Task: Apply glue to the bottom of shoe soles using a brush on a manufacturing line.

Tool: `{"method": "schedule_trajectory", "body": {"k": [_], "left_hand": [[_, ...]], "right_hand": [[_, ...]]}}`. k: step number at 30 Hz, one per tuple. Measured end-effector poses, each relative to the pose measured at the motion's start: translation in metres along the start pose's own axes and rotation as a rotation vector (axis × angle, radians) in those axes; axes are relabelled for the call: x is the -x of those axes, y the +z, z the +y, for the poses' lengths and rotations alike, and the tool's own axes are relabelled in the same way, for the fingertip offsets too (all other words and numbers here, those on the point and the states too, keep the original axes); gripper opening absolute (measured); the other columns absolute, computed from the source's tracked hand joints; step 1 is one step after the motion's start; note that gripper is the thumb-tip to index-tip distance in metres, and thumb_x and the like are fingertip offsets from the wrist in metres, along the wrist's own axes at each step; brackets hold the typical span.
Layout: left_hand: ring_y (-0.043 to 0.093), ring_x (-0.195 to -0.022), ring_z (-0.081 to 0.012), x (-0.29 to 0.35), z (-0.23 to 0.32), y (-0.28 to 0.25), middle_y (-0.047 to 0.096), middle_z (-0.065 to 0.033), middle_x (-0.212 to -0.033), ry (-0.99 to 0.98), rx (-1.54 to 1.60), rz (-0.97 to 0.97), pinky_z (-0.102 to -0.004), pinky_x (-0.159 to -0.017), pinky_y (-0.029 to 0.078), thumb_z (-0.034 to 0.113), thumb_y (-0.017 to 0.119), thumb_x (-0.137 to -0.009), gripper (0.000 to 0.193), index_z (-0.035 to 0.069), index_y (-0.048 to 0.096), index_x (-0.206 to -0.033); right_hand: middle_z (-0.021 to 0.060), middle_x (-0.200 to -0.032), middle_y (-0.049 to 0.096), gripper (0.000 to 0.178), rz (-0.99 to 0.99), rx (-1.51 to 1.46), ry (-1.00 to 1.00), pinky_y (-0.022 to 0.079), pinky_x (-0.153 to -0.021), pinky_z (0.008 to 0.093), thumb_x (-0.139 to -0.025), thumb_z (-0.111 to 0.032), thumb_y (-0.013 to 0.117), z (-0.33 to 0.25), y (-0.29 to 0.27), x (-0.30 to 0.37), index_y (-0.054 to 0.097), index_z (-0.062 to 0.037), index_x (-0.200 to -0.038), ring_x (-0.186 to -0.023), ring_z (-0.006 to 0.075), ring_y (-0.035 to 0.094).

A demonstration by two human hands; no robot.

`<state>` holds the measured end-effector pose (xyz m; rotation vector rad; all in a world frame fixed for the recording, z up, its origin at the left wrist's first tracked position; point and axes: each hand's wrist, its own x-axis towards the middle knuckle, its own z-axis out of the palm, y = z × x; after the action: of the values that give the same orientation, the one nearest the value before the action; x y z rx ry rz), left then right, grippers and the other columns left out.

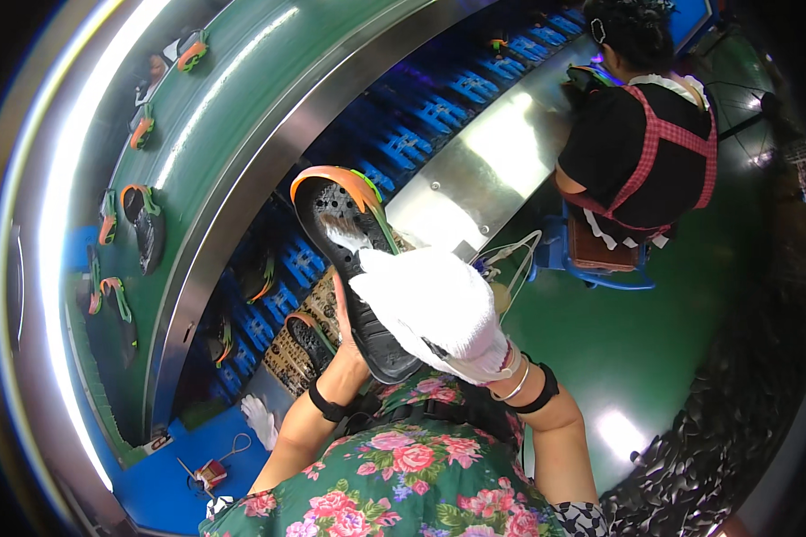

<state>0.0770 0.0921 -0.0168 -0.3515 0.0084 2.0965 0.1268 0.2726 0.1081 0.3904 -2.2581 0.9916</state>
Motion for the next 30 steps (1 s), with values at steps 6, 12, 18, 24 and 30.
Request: {"method": "schedule_trajectory", "body": {"k": [6,12,18,24,30], "left_hand": [[0.058,-0.128,-0.0347,0.015,-0.01,-0.015,0.058,-0.0178,-0.142,0.162,-0.463,0.316,-0.0542,-0.111,0.044,0.068,0.052,-0.094,0.081,0.008,0.047,-0.147],[0.055,-0.131,-0.0363,0.011,-0.004,-0.027,0.057,-0.0175,-0.143,0.038,-0.02,-0.065,-0.0559,-0.114,0.039,0.073,0.051,-0.092,0.086,0.008,0.047,-0.147],[0.05,-0.136,-0.0383,-0.015,0.0,-0.009,0.044,-0.021,-0.153,-0.04,-0.076,-0.302,-0.0571,-0.117,0.036,0.078,0.049,-0.088,0.1,0.005,0.035,-0.154],[0.045,-0.137,-0.0448,-0.017,-0.002,0.009,0.04,-0.0209,-0.155,0.075,0.048,-0.153,-0.0624,-0.113,0.039,0.081,0.046,-0.087,0.104,0.006,0.027,-0.157],[0.05,-0.129,-0.0512,-0.027,-0.001,0.02,0.042,-0.013,-0.154,0.211,-0.142,-0.149,-0.0694,-0.103,0.046,0.082,0.047,-0.086,0.1,0.012,0.032,-0.155]], "right_hand": [[0.0117,-0.112,0.074,0.034,0.012,-0.051,0.082,0.056,-0.083,0.0366,-0.08,0.0,0.075,-0.013,0.023,0.006,0.075,-0.0047,-0.113,-0.099,0.0255,0.07],[0.0136,-0.116,0.072,0.035,0.01,-0.224,0.05,0.055,-0.085,0.0339,-0.08,0.0,0.075,-0.004,0.018,0.008,0.073,-0.0019,-0.115,-0.103,0.0263,0.068],[0.0142,-0.108,0.075,0.031,0.004,-0.205,-0.024,0.056,-0.081,0.0366,-0.078,-0.001,0.076,-0.013,0.027,0.009,0.076,-0.0035,-0.108,-0.096,0.0287,0.071],[0.0098,-0.112,0.073,0.034,-0.004,-0.03,0.022,0.056,-0.083,0.0347,-0.082,-0.003,0.073,-0.003,0.022,0.016,0.074,-0.0079,-0.115,-0.094,0.0243,0.07],[0.0106,-0.114,0.073,0.036,0.039,-0.212,0.028,0.057,-0.079,0.0358,-0.082,-0.002,0.072,0.013,0.026,0.025,0.073,-0.0079,-0.118,-0.096,0.0236,0.07]]}}
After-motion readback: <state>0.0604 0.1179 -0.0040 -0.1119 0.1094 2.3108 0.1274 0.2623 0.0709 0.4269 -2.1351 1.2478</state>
